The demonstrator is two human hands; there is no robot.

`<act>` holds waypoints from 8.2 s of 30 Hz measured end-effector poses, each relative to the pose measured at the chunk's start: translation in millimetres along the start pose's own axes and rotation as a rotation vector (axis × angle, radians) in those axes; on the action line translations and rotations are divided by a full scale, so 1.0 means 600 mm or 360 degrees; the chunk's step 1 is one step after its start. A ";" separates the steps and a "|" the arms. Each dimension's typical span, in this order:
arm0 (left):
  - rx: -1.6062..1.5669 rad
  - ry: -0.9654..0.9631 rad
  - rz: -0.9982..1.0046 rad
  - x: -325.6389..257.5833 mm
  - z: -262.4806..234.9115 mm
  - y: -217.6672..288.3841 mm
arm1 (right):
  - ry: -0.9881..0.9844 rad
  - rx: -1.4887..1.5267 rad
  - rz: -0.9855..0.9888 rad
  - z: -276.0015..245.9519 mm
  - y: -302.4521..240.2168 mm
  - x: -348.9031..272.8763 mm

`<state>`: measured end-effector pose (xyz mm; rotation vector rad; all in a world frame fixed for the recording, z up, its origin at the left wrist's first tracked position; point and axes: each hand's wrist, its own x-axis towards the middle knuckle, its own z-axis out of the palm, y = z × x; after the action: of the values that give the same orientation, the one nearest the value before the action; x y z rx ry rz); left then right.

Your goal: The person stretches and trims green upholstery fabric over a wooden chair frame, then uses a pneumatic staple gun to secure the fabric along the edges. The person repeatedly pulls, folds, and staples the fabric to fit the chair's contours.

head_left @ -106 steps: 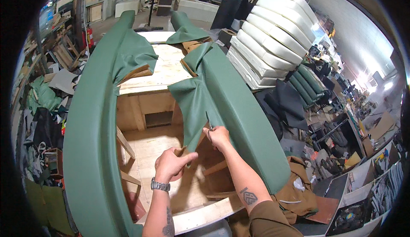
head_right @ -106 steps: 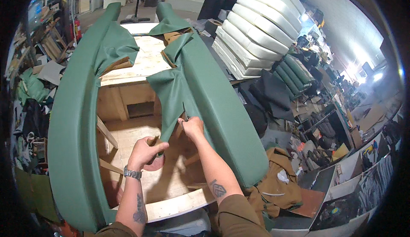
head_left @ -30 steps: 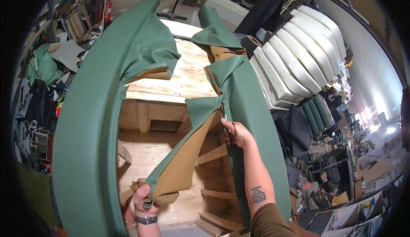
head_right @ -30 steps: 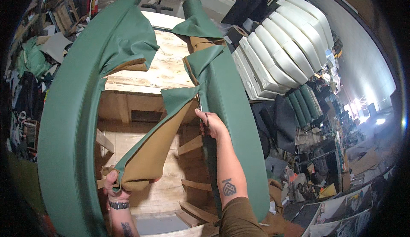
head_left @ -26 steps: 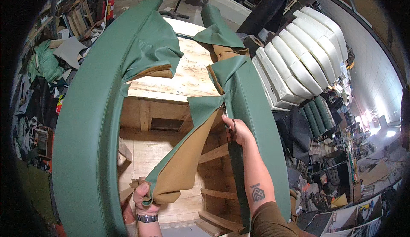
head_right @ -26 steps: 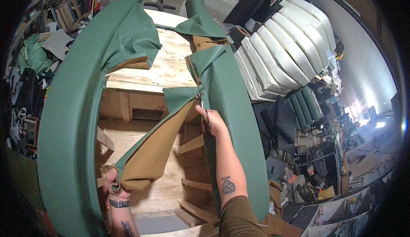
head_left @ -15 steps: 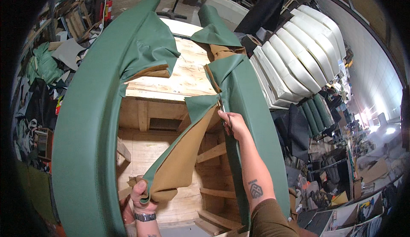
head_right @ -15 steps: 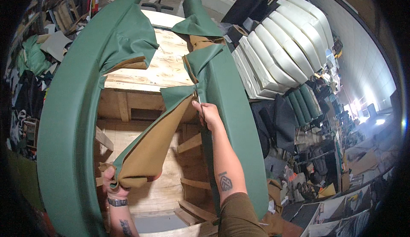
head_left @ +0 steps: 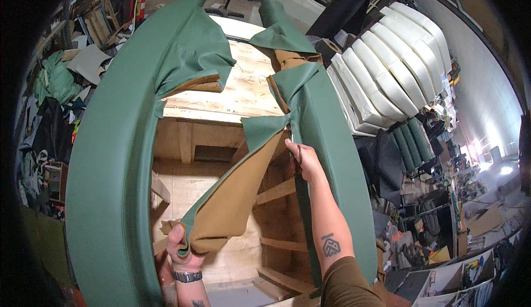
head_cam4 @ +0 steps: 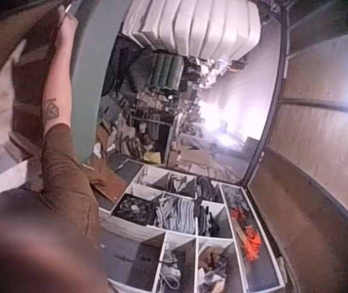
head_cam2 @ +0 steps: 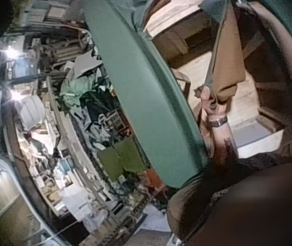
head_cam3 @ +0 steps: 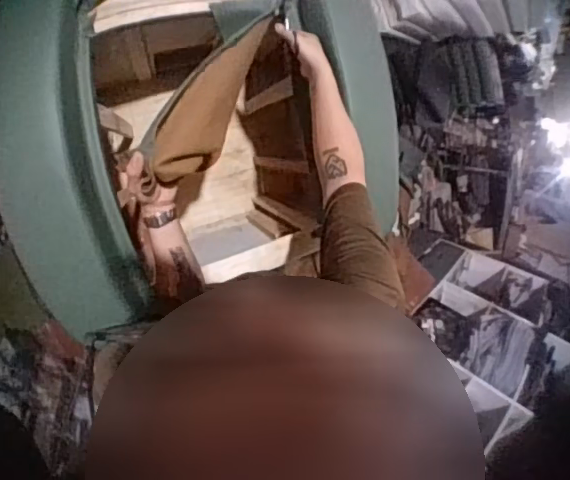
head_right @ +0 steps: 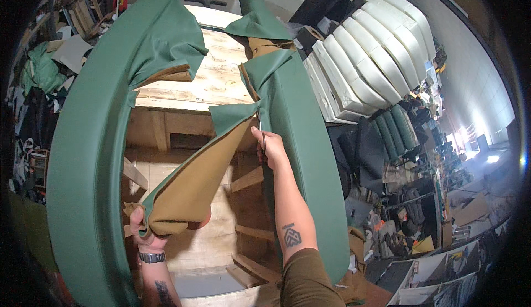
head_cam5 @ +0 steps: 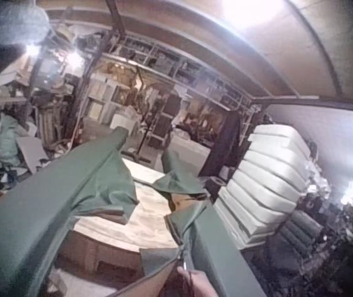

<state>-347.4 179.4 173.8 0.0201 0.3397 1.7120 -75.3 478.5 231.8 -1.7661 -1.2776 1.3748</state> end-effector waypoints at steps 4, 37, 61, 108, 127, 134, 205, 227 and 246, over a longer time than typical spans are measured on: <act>-0.0022 0.0040 0.0012 0.007 0.000 0.002 | 0.0079 0.0069 -0.0026 0.005 0.012 -0.001; -0.0171 0.0072 0.0033 0.007 -0.009 -0.008 | 0.0076 0.0208 0.0027 0.016 0.000 0.036; -0.0116 0.0586 0.0600 0.037 0.008 0.020 | 0.0088 0.1132 0.0230 0.215 0.047 -0.009; 0.0793 -0.0972 0.0142 -0.655 0.096 0.170 | -0.0056 0.0726 -0.0943 0.117 0.378 -0.840; 0.0266 0.0865 0.1456 -0.836 -0.130 0.327 | 0.0351 0.0346 -0.1307 0.113 0.288 -0.641; 0.0849 0.0855 0.1668 -0.895 -0.029 0.582 | 0.0742 -0.0261 -0.1240 0.124 0.362 -0.522; 0.3277 -0.0594 -0.0666 -0.586 -0.067 0.201 | 0.0974 -0.0562 -0.1888 0.068 0.474 -0.723; 0.3814 0.2038 0.0007 -0.998 -0.671 0.252 | 0.0108 -0.0799 0.0238 -0.119 0.980 -0.806; 0.1924 0.2877 -0.0219 -0.930 -0.780 0.292 | 0.0036 -0.0101 0.0284 -0.126 0.799 -0.853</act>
<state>-515.2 -483.2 -132.7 -0.6641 2.5139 0.6759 148.2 -166.6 55.9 -1.9741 -1.1873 1.4201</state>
